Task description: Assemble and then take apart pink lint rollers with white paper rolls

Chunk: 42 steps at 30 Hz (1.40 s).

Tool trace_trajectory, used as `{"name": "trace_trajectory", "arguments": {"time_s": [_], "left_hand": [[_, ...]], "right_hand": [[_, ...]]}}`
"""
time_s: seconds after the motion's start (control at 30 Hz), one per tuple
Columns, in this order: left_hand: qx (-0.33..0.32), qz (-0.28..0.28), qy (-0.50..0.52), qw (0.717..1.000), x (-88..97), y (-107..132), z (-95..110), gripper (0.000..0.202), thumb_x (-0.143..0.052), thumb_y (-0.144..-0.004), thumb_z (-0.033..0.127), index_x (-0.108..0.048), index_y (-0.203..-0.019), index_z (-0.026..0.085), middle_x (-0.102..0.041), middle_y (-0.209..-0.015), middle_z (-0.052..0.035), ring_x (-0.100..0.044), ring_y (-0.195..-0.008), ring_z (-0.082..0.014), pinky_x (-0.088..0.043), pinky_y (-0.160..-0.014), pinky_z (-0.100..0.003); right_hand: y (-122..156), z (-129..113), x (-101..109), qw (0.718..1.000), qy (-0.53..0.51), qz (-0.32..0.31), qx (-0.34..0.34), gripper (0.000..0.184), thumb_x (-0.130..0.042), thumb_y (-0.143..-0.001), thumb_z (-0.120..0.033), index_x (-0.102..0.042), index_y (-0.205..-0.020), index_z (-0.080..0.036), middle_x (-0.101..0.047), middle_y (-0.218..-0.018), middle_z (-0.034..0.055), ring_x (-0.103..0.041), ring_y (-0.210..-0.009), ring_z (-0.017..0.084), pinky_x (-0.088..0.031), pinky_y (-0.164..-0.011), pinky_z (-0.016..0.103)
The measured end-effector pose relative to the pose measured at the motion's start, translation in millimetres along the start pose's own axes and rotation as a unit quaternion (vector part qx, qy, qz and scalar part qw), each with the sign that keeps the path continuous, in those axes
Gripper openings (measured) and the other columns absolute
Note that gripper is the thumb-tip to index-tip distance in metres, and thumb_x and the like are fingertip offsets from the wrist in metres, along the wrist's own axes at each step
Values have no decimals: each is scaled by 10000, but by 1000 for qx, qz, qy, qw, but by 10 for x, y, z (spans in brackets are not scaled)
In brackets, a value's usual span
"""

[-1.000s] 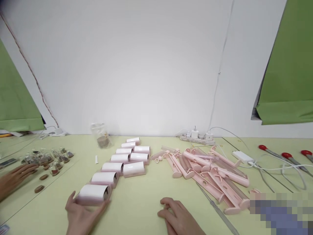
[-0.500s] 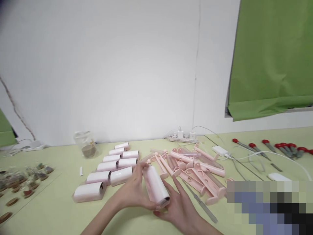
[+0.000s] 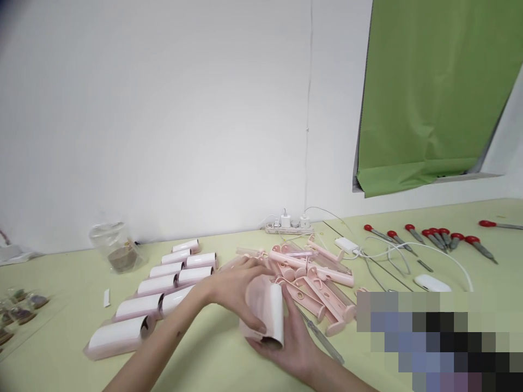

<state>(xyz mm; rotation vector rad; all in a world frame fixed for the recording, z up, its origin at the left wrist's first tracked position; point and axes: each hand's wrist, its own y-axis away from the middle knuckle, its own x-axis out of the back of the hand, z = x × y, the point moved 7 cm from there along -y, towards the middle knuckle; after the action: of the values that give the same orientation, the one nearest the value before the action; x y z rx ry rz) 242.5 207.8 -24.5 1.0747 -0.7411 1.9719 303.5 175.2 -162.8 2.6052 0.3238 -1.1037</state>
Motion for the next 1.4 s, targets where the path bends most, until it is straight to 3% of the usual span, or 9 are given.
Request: {"name": "trace_trajectory", "arguments": {"time_s": [0.23, 0.47, 0.6, 0.7, 0.8, 0.9, 1.07, 1.23, 1.4], "left_hand": [[198, 244, 42, 948, -106, 1049, -541, 863, -670, -540, 341, -259, -1296, 277, -306, -1273, -68, -301, -1208, -249, -306, -982, -375], [415, 380, -88, 822, -487, 2019, -819, 657, -667, -482, 348, -456, -1092, 222, -340, -1235, -119, -287, -1193, -340, -263, -962, -510], [315, 406, -48, 856, -287, 1773, -527, 677, -618, -607, 405, -369, -1202, 202, -338, -1310, -130, -257, -1231, -313, -206, -998, -489], [240, 294, 204, 903, -427, 1207, -428, 437, -512, -753, 402, -449, -1149, 229, -515, -1162, -90, -432, -1115, -247, -310, -955, -412], [173, 183, 436, 864, -706, 697, -314, 471, -569, -717, 442, -487, -1097, 176, -612, -915, -71, -573, -852, -200, -429, -796, -338], [163, 179, 559, 793, -839, 526, -355, 558, -648, -652, 444, -493, -1094, 141, -622, -811, -55, -587, -708, -168, -445, -703, -305], [188, 313, 533, 763, -624, 758, -606, 473, -656, -654, 428, -567, -1028, 152, -629, -1001, -105, -528, -999, -231, -354, -914, -350], [164, 186, 445, 861, -729, 753, -383, 436, -449, -803, 467, -532, -1137, 198, -576, -1068, -70, -518, -988, -210, -383, -887, -339], [119, 202, 327, 915, -747, 790, -200, 409, -290, -879, 419, -460, -1196, 224, -483, -1111, -71, -454, -1021, -188, -339, -922, -327]], "right_hand": [[-11, 174, -53, 970, -204, -68, -113, 375, -486, -775, -538, -575, -974, -233, -631, -850, 42, -589, -792, 165, -433, -772, 376], [71, 257, -94, 962, -212, -75, -154, 405, -477, -767, -575, -566, -1025, -276, -597, -885, 51, -580, -757, 160, -444, -702, 340], [132, 264, -167, 969, -176, -91, -147, 396, -428, -800, -569, -512, -1106, -332, -583, -868, 45, -576, -744, 155, -443, -667, 333], [154, 241, -224, 976, -152, -110, -115, 431, -387, -818, -572, -487, -1145, -310, -585, -839, 51, -570, -715, 157, -445, -633, 324], [155, 170, -242, 983, -136, -106, -61, 443, -360, -831, -568, -527, -1090, -250, -589, -755, 39, -562, -679, 165, -453, -616, 343], [169, 107, -249, 988, -127, -88, -24, 414, -363, -837, -554, -527, -1066, -250, -585, -713, 19, -555, -631, 158, -460, -567, 329], [184, 358, -214, 990, -64, -36, -124, 474, -348, -812, -607, -522, -1050, -236, -608, -686, 22, -565, -532, 139, -449, -473, 259], [155, 680, -135, 975, 78, -15, -210, 764, -85, -798, -682, -585, -634, -128, -520, -394, 33, -510, -340, 117, -370, -355, 183], [212, 685, -159, 965, 122, -9, -230, 829, -85, -755, -730, -556, -462, -114, -497, -376, 41, -515, -356, 103, -379, -375, 173]]}}
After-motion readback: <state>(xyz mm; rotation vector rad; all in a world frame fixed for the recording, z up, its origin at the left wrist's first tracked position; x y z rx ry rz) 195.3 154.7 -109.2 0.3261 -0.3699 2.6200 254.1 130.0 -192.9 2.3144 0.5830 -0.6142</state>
